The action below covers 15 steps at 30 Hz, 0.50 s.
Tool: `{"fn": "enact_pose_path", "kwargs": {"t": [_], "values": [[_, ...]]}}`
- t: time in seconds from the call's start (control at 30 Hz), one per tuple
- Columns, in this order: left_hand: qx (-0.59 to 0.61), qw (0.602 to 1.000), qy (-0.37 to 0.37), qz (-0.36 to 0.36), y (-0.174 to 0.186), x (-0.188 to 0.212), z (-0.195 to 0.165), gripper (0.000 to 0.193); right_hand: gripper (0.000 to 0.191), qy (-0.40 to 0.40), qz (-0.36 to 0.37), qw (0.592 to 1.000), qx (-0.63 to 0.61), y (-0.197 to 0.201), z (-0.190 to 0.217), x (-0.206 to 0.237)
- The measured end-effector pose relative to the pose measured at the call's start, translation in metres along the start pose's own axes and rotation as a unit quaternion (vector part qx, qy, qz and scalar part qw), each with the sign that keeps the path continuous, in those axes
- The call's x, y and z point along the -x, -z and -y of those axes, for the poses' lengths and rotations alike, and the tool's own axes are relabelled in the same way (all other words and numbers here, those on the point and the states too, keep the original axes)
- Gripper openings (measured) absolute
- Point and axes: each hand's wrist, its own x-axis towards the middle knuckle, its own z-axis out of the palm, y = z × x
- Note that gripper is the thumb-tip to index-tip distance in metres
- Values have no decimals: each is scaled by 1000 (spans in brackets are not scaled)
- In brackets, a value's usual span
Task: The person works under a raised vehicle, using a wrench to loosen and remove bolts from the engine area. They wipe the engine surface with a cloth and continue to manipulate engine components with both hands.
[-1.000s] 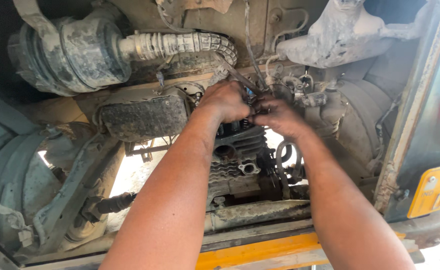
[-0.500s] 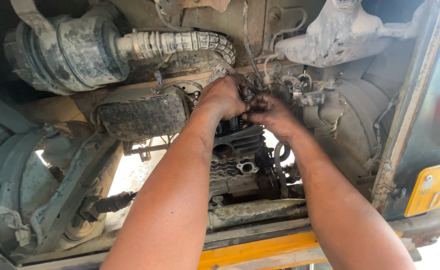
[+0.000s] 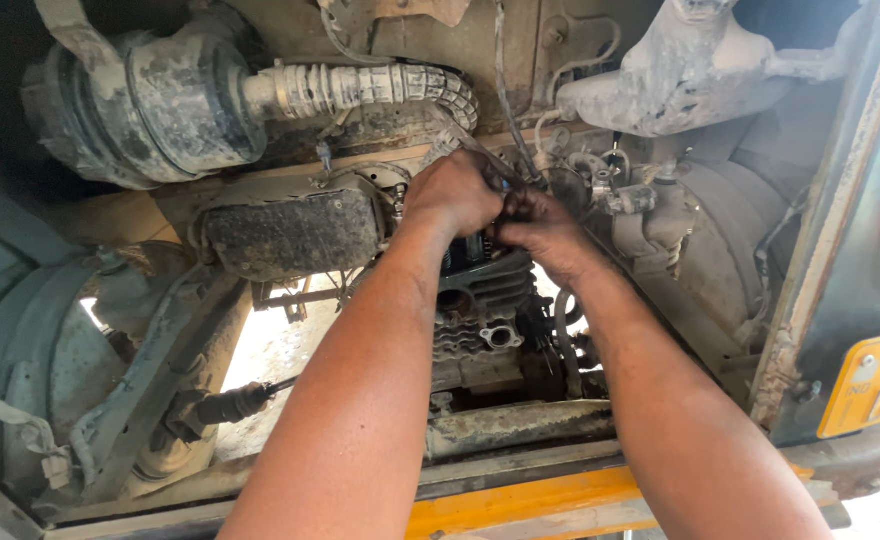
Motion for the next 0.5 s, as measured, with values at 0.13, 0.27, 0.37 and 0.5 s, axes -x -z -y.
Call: {"fn": "enact_pose_path", "kwargs": {"t": [0.13, 0.27, 0.37, 0.5], "values": [[7, 1000, 0, -6, 1, 2, -1, 41, 27, -18, -34, 999, 28, -2, 5, 0], [17, 1000, 7, -9, 1, 2, -1, 42, 25, -53, -2, 998, 29, 2, 8, 0], [8, 1000, -1, -13, 0, 1, -1, 39, 24, -51, 13, 998, 31, 5, 7, 0], [32, 999, 10, -32, -2, 0, -1, 42, 22, -36, 19, 999, 34, 10, 8, 1]]}}
